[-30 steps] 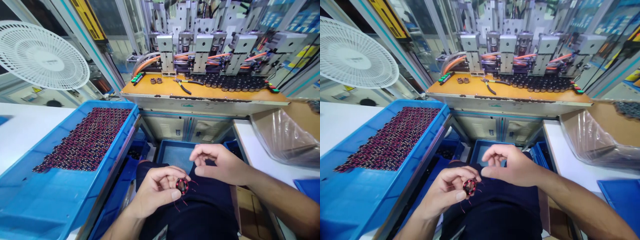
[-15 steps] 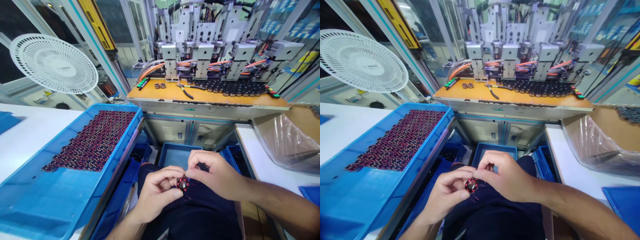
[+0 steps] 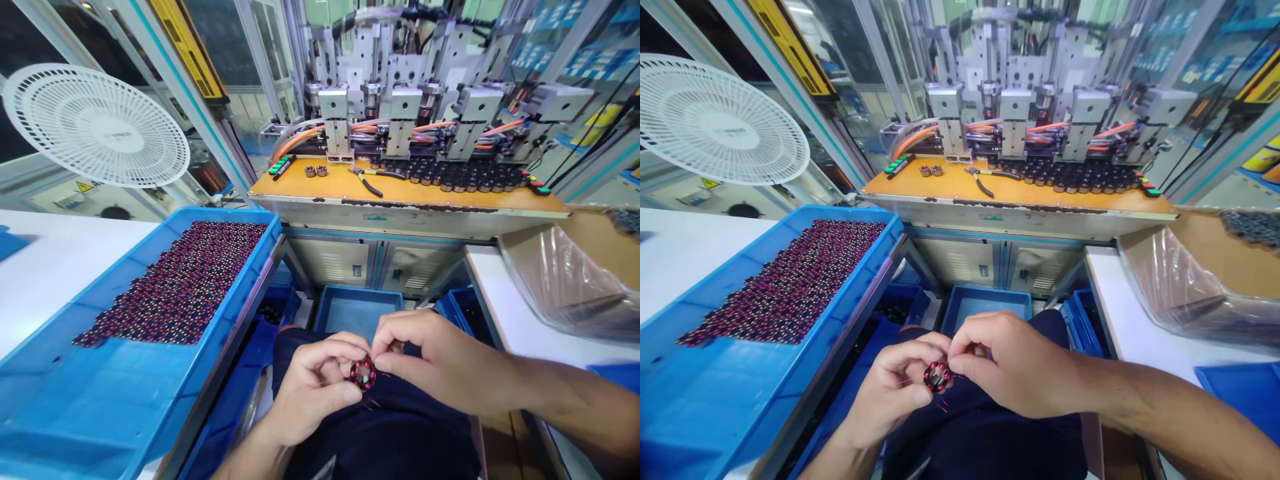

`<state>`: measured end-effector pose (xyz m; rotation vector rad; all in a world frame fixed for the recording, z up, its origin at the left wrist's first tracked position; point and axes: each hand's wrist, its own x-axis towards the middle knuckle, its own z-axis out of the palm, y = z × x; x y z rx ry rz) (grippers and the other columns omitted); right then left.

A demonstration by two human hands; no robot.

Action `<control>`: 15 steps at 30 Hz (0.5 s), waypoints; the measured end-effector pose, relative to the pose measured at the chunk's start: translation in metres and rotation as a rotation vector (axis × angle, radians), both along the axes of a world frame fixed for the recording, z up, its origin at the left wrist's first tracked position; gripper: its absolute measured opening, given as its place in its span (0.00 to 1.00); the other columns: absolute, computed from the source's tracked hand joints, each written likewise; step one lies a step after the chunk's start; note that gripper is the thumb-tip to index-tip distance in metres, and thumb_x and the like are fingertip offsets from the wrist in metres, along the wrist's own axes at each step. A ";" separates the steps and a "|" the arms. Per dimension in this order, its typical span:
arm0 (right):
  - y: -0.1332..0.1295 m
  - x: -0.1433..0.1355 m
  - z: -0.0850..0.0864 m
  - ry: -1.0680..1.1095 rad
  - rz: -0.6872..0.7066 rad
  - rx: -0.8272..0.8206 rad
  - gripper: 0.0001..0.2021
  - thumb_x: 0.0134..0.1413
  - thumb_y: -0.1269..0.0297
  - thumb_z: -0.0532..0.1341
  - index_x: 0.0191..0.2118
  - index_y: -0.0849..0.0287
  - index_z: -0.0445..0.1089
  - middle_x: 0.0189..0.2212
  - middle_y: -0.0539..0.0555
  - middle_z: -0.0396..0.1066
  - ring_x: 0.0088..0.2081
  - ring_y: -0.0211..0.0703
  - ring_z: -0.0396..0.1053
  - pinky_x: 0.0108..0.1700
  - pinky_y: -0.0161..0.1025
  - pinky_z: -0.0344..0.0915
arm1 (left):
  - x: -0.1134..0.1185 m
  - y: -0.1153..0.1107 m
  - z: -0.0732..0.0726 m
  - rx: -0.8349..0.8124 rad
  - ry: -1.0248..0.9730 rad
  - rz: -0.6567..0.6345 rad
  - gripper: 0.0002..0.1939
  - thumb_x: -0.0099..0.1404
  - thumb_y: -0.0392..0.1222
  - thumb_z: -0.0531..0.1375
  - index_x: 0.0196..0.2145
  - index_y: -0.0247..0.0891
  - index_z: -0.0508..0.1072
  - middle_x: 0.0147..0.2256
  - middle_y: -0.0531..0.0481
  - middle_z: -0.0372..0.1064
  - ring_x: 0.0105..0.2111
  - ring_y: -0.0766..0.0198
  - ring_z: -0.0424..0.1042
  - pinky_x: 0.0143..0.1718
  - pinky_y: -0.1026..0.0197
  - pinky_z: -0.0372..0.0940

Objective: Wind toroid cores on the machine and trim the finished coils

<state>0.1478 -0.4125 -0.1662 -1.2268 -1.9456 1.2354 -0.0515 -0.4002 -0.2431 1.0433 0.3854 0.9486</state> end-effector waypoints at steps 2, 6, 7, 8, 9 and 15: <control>-0.004 0.000 -0.001 0.038 0.001 0.031 0.08 0.62 0.70 0.59 0.30 0.59 0.71 0.28 0.47 0.69 0.31 0.34 0.66 0.35 0.32 0.61 | 0.001 0.000 -0.002 -0.020 -0.022 -0.010 0.15 0.53 0.36 0.72 0.40 0.43 0.82 0.38 0.45 0.75 0.33 0.65 0.74 0.35 0.63 0.70; -0.008 0.000 -0.004 0.083 0.001 0.041 0.09 0.63 0.69 0.60 0.30 0.59 0.70 0.28 0.46 0.68 0.30 0.33 0.64 0.35 0.31 0.61 | 0.003 0.002 -0.004 -0.036 -0.076 -0.035 0.15 0.53 0.36 0.72 0.40 0.44 0.82 0.39 0.46 0.74 0.32 0.67 0.73 0.34 0.65 0.69; -0.009 0.000 -0.004 0.089 0.000 0.038 0.09 0.63 0.69 0.60 0.30 0.59 0.70 0.28 0.46 0.68 0.30 0.33 0.64 0.35 0.31 0.61 | 0.003 0.002 -0.004 -0.032 -0.083 -0.036 0.15 0.53 0.36 0.72 0.40 0.44 0.82 0.39 0.46 0.74 0.33 0.67 0.73 0.34 0.66 0.69; -0.009 0.001 -0.005 0.095 -0.001 0.035 0.09 0.63 0.69 0.60 0.30 0.59 0.70 0.28 0.46 0.68 0.31 0.32 0.65 0.35 0.31 0.61 | 0.004 0.003 -0.004 -0.024 -0.081 -0.033 0.15 0.53 0.37 0.72 0.40 0.45 0.82 0.39 0.47 0.74 0.33 0.68 0.72 0.34 0.66 0.68; -0.010 0.001 -0.005 0.100 -0.004 0.032 0.09 0.63 0.69 0.60 0.30 0.59 0.70 0.28 0.46 0.68 0.31 0.32 0.65 0.35 0.31 0.61 | 0.004 0.003 -0.004 -0.012 -0.073 -0.027 0.16 0.53 0.37 0.73 0.40 0.46 0.82 0.39 0.47 0.73 0.32 0.68 0.71 0.34 0.66 0.68; -0.012 -0.001 -0.008 0.102 -0.021 0.023 0.08 0.63 0.70 0.60 0.30 0.59 0.70 0.29 0.47 0.69 0.31 0.32 0.65 0.35 0.30 0.61 | 0.004 0.002 0.000 0.029 -0.011 0.000 0.17 0.51 0.42 0.74 0.40 0.46 0.82 0.37 0.48 0.69 0.30 0.69 0.68 0.31 0.66 0.66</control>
